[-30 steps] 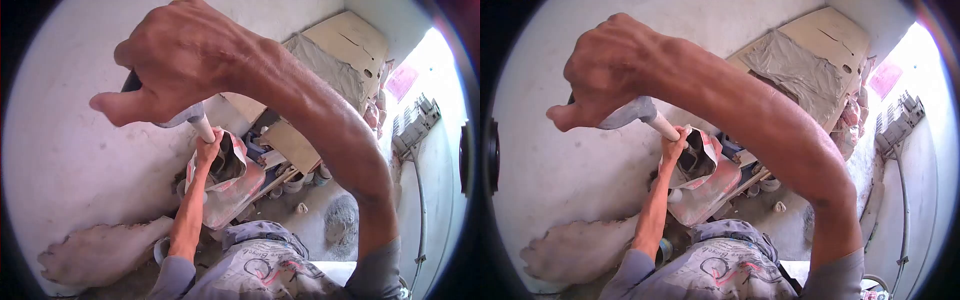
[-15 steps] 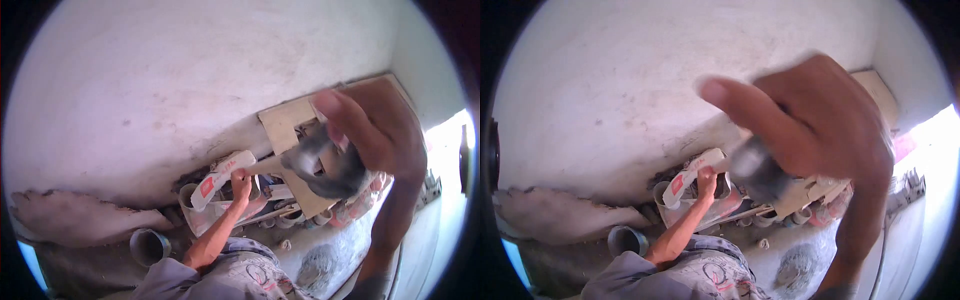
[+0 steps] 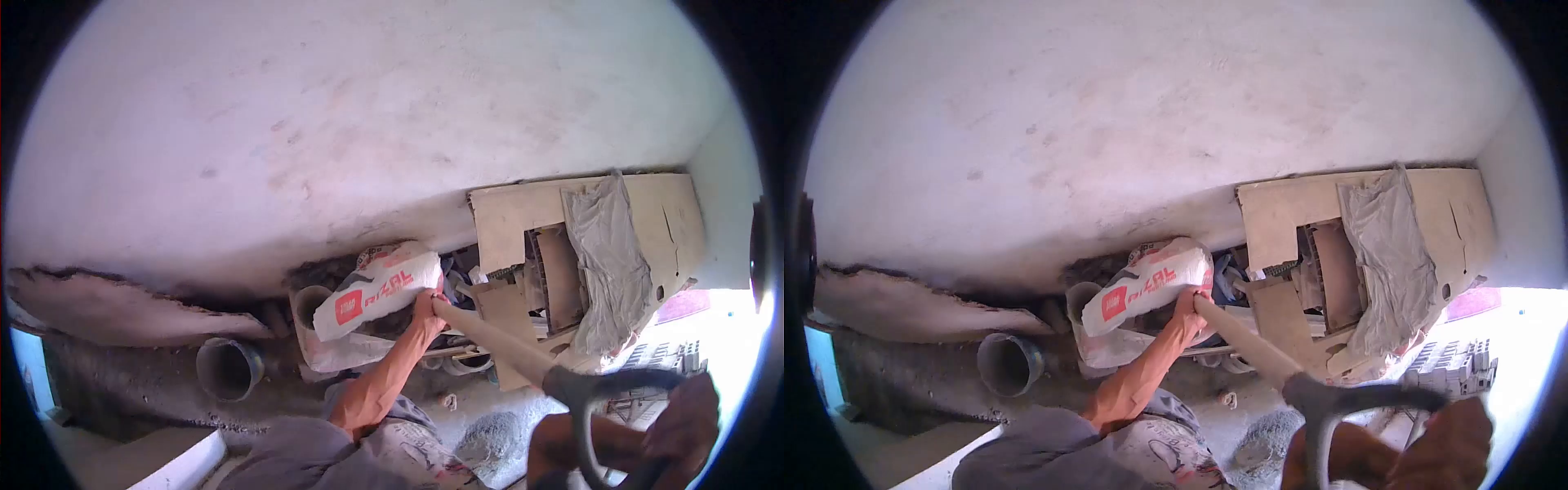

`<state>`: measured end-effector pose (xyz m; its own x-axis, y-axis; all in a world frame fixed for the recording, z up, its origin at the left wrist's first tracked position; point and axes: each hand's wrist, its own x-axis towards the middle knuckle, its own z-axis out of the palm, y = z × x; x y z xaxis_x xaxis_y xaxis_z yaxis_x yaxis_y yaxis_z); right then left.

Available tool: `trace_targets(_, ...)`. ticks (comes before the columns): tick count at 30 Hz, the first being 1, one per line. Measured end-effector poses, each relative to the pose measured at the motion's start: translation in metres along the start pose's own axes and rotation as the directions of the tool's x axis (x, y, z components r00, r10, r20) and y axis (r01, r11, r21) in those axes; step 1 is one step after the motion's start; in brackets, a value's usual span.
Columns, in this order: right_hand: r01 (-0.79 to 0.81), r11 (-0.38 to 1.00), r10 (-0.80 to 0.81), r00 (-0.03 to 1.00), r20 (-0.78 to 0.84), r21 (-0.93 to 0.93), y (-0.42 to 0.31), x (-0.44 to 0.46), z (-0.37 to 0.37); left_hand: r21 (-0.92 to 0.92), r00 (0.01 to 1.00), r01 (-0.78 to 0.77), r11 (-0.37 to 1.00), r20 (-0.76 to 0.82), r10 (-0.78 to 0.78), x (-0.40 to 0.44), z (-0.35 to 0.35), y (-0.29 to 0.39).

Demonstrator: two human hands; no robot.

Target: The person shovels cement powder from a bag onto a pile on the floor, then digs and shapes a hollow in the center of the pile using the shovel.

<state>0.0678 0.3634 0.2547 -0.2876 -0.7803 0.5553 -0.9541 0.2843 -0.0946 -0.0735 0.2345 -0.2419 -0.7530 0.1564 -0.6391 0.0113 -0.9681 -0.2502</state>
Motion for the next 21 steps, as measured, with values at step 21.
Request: trace_targets(21,-0.897,-0.095,0.849,-0.299,-0.436,0.431,-0.068,-0.109,0.038,0.536,0.992,-0.045,0.843,0.124,-0.026,0.063,-0.068,0.016)
